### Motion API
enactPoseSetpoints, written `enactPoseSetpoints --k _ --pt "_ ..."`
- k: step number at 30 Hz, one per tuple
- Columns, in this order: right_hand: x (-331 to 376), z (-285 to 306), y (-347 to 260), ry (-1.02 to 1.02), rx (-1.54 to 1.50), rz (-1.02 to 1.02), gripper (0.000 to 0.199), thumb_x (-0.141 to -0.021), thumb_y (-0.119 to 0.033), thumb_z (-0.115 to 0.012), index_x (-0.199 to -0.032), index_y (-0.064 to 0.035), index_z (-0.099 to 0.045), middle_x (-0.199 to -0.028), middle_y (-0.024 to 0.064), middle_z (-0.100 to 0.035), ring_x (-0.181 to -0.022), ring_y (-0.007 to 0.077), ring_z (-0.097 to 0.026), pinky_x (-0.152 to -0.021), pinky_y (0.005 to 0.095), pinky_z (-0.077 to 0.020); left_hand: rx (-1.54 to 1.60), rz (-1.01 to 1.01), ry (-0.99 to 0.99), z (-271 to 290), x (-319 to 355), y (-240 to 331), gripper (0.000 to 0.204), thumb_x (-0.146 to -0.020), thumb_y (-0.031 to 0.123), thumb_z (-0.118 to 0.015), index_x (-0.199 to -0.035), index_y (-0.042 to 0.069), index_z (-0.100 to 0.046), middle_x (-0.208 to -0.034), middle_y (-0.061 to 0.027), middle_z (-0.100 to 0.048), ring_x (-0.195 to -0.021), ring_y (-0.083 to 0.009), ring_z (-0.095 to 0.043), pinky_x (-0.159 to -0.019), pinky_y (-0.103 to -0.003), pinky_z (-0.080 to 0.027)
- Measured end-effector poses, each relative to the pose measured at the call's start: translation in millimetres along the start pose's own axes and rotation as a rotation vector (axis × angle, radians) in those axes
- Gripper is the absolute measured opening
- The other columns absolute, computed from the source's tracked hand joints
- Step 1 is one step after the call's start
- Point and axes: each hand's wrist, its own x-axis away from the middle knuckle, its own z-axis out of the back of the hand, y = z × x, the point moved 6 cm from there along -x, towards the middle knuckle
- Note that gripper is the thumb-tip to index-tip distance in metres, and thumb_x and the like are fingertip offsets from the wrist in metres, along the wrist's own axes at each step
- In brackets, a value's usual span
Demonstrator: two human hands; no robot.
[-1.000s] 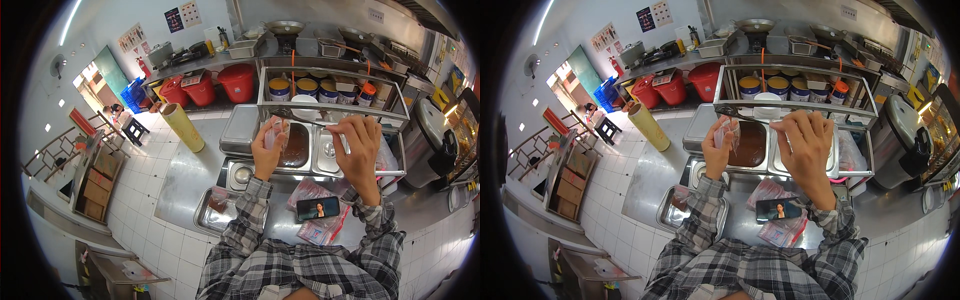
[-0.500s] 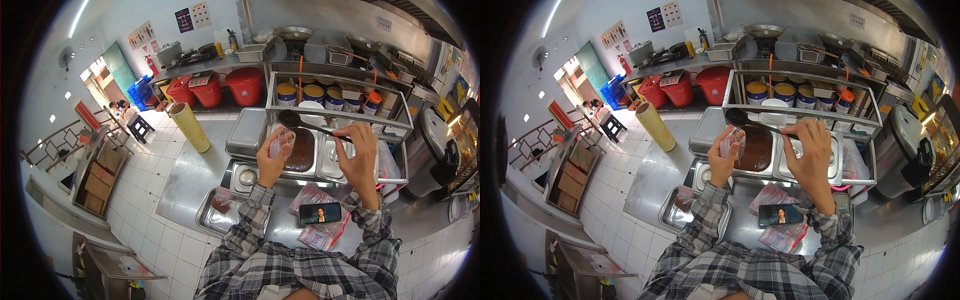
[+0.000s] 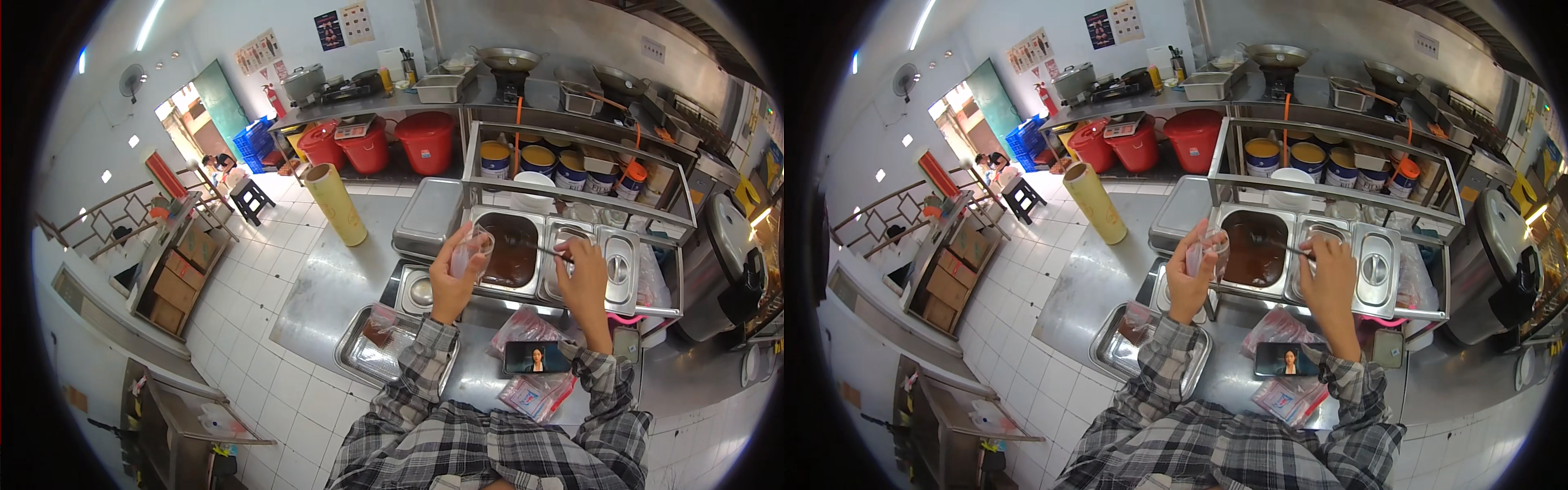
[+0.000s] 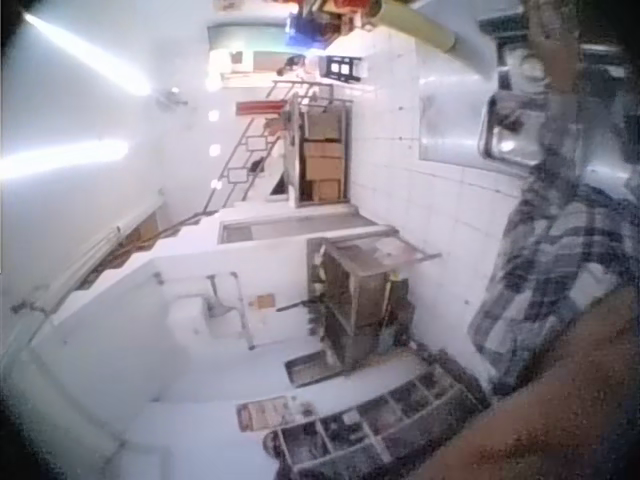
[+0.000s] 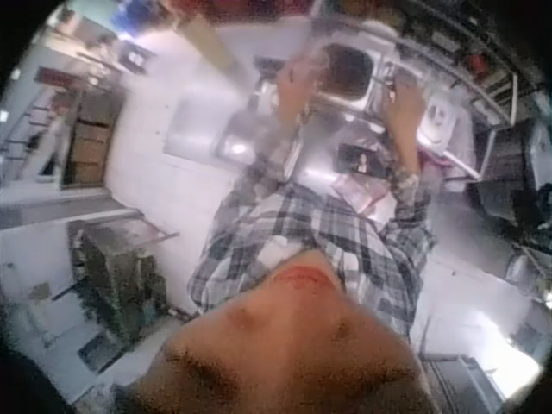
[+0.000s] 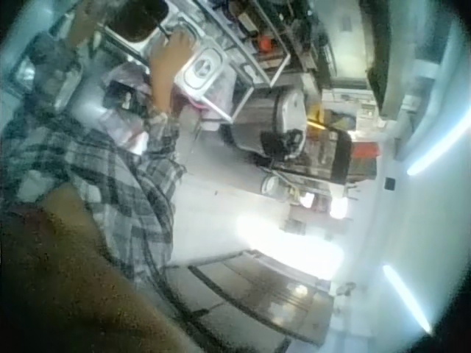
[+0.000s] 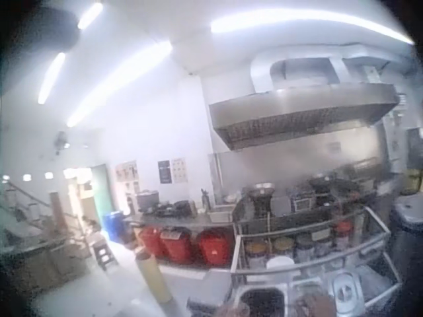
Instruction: The person removes the lid from a container of sauce, ladles the sauce into small plastic bags, seals them, and places the filled bags onto a metal tray.
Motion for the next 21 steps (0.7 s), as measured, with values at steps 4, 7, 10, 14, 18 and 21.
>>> enactPoseSetpoints --k 4,7,10,14,18,21 --pt "14.8 -23.2 -19.8 -0.273 0.197 -0.067 0.028 -0.077 -0.016 -0.067 -0.104 -0.0126 -0.059 -0.11 0.0046 -0.056 -0.106 0.027 -0.046 -0.086 0.0451 -0.0326 0.071 0.159 -0.072 0.3 13.2 16.5 0.067 -0.089 0.033 -0.067 -0.14 0.003 -0.037 -0.111 -0.0119 -0.066 -0.069 -0.0006 -0.053 -0.057 -0.014 -0.042" --pt "15.4 -24.9 -50.3 -0.226 -0.254 0.099 0.037 -0.083 -0.013 -0.064 -0.119 -0.0102 -0.054 -0.133 0.0079 -0.052 -0.12 0.0225 -0.046 -0.096 0.0382 -0.0319 0.057 0.189 -0.104 2.3 26.3 23.2 0.069 -0.089 0.032 -0.066 -0.143 0.007 -0.032 -0.103 -0.0081 -0.068 -0.06 0.0012 -0.048 -0.051 -0.013 -0.036" --pt "26.5 -47.4 -58.1 -0.4 -1.006 -0.174 0.037 -0.087 -0.007 -0.061 -0.123 -0.0069 -0.049 -0.126 0.0109 -0.057 -0.113 0.0186 -0.054 -0.091 0.0337 -0.0396 0.117 0.267 -0.144 -1.1 38.1 28.2 0.073 -0.088 0.035 -0.067 -0.145 0.009 -0.03 -0.085 0.0002 -0.064 -0.057 0.0002 -0.047 -0.05 -0.014 -0.037" --pt "36.1 -57.3 -66.2 -0.422 -1.263 -0.291 0.043 -0.084 0.0 -0.066 -0.121 -0.0027 -0.046 -0.109 0.014 -0.065 -0.095 0.0158 -0.062 -0.08 0.028 -0.0487 0.184 0.287 -0.242 8.0 53.2 33.7 0.077 -0.089 0.043 -0.063 -0.146 0.007 -0.026 -0.085 0.0003 -0.064 -0.053 0.0001 -0.042 -0.047 -0.015 -0.034" --pt "43.9 -57.4 -71.4 -0.404 -1.36 -0.364 0.048 -0.079 0.005 -0.07 -0.119 -0.0025 -0.046 -0.096 0.01 -0.065 -0.084 0.0122 -0.063 -0.07 0.0225 -0.0511 0.226 0.344 -0.242 12.8 62.8 40.2 0.073 -0.09 0.043 -0.061 -0.145 0.006 -0.028 -0.076 0.0027 -0.059 -0.05 -0.0003 -0.041 -0.046 -0.015 -0.032" --pt "48.4 -58.4 -72.9 -0.371 -1.389 -0.417 0.047 -0.077 0.007 -0.071 -0.117 -0.0024 -0.048 -0.087 0.0056 -0.062 -0.08 0.0109 -0.062 -0.071 0.0218 -0.0519 0.206 0.322 -0.168 23.6 72.7 39.4 0.059 -0.09 0.038 -0.063 -0.135 0.005 -0.044 -0.072 0.0031 -0.058 -0.05 -0.0002 -0.042 -0.046 -0.015 -0.032"
